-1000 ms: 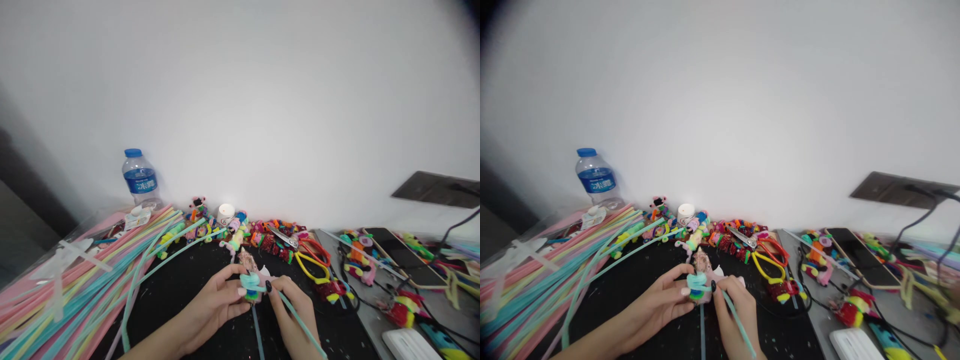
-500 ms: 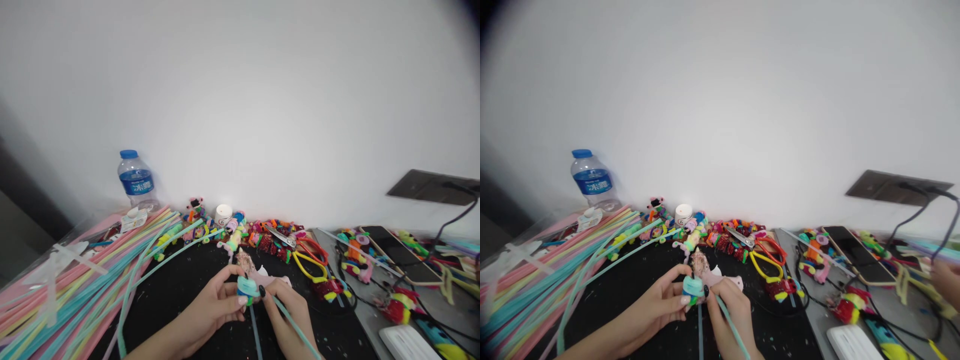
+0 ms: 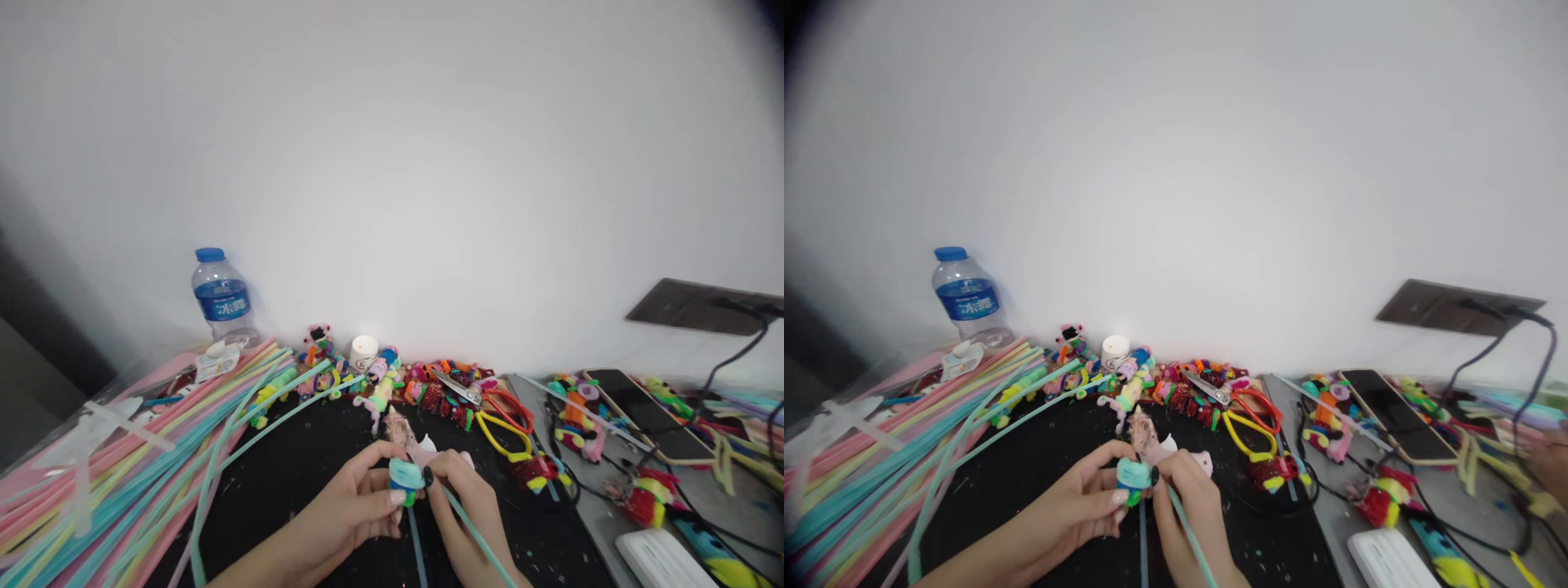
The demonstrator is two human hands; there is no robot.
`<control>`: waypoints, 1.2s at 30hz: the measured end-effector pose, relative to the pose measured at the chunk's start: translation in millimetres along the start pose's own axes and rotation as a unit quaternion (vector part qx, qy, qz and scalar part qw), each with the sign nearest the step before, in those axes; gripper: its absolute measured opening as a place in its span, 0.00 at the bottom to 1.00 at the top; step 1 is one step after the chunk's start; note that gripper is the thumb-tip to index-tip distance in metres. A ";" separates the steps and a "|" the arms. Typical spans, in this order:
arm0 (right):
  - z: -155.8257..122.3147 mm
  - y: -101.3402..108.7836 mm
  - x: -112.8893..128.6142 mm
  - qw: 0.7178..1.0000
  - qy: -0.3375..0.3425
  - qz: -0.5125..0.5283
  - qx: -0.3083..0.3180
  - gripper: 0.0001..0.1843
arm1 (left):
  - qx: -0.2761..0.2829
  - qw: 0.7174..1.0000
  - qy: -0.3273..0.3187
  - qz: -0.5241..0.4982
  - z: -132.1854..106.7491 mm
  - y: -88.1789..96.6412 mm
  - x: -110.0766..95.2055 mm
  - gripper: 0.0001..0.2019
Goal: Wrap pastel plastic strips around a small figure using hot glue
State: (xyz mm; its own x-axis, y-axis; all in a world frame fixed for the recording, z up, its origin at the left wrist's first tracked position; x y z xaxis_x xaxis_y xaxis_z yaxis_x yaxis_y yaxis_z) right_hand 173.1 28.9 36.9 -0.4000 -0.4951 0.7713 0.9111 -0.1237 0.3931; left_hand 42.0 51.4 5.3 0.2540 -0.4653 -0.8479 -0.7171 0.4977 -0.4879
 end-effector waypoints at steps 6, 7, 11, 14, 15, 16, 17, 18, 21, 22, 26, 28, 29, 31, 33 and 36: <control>1.9 -0.3 1.0 1.000 0.000 0.003 0.001 0.13 | -0.014 1.000 -0.004 0.001 2.4 3.6 -0.9 0.15; 1.7 -0.5 -0.2 1.000 -0.002 -0.001 0.002 0.13 | -0.017 1.000 -0.004 0.005 2.8 4.2 -0.7 0.14; 0.8 -0.8 -5.2 1.000 -0.010 -0.008 -0.001 0.14 | -0.032 0.999 -0.007 0.022 3.6 6.2 -0.3 0.14; 1.0 -1.0 -7.5 1.000 -0.015 -0.010 -0.004 0.14 | -0.035 0.999 -0.009 0.029 3.7 6.4 -0.8 0.14; 1.1 -1.4 -7.8 1.000 -0.016 -0.010 -0.001 0.13 | -0.036 0.999 -0.011 0.032 3.7 6.4 -1.2 0.14; 1.3 -2.0 -7.9 1.000 -0.016 -0.009 0.004 0.12 | -0.037 0.999 -0.013 0.034 3.8 6.4 -1.5 0.14; 1.5 -2.7 -7.8 1.000 -0.013 -0.007 0.010 0.11 | -0.039 0.998 -0.017 0.037 3.9 6.4 -1.9 0.14; 1.5 -3.4 -7.4 1.000 -0.009 -0.003 0.017 0.10 | -0.041 0.998 -0.022 0.039 4.1 6.6 -2.3 0.14; 1.3 -4.4 -6.3 1.000 0.006 0.008 0.023 0.08 | -0.053 0.997 -0.038 0.052 5.2 8.7 -3.1 0.14; 1.2 -4.3 -6.3 1.000 0.009 0.011 0.022 0.08 | -0.055 0.996 -0.042 0.059 5.7 9.6 -3.1 0.14; -0.3 -4.1 -9.1 1.000 -0.003 0.017 0.020 0.08 | -0.039 0.992 -0.063 0.101 6.9 11.6 -4.4 0.13; -1.7 -4.4 -11.0 1.000 -0.015 0.016 0.022 0.07 | -0.028 0.990 -0.078 0.117 7.1 11.8 -5.8 0.12; -2.4 -4.5 -11.8 1.000 -0.019 0.012 0.021 0.07 | -0.026 0.989 -0.083 0.122 7.1 12.0 -6.2 0.11; -3.8 -4.4 -12.5 1.000 -0.021 -0.001 0.020 0.08 | -0.021 0.987 -0.086 0.131 7.1 12.1 -6.4 0.11; -4.5 -4.3 -12.4 1.000 -0.018 -0.016 0.019 0.09 | -0.021 0.986 -0.089 0.137 7.0 12.2 -6.1 0.10; -3.7 -4.8 -12.0 0.999 -0.016 -0.027 0.031 0.09 | -0.025 0.985 -0.097 0.138 6.9 12.4 -6.0 0.10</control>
State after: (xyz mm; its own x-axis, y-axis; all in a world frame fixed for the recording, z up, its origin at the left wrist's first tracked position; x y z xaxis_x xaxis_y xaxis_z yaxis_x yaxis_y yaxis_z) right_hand 173.8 32.2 23.8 -0.4514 -0.4620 0.7634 0.8809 -0.0946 0.4637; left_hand 36.1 65.4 2.8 0.1603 -0.1661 -0.9730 -0.8057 0.5474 -0.2262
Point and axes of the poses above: each hand's wrist, its own z-axis towards the middle knuckle, its own y-axis out of the back of the hand, x = y × z, the point moved 5 cm from there along z, towards the middle knuckle, and after that the axes turned 11 degrees about z, right-handed, at the moved point
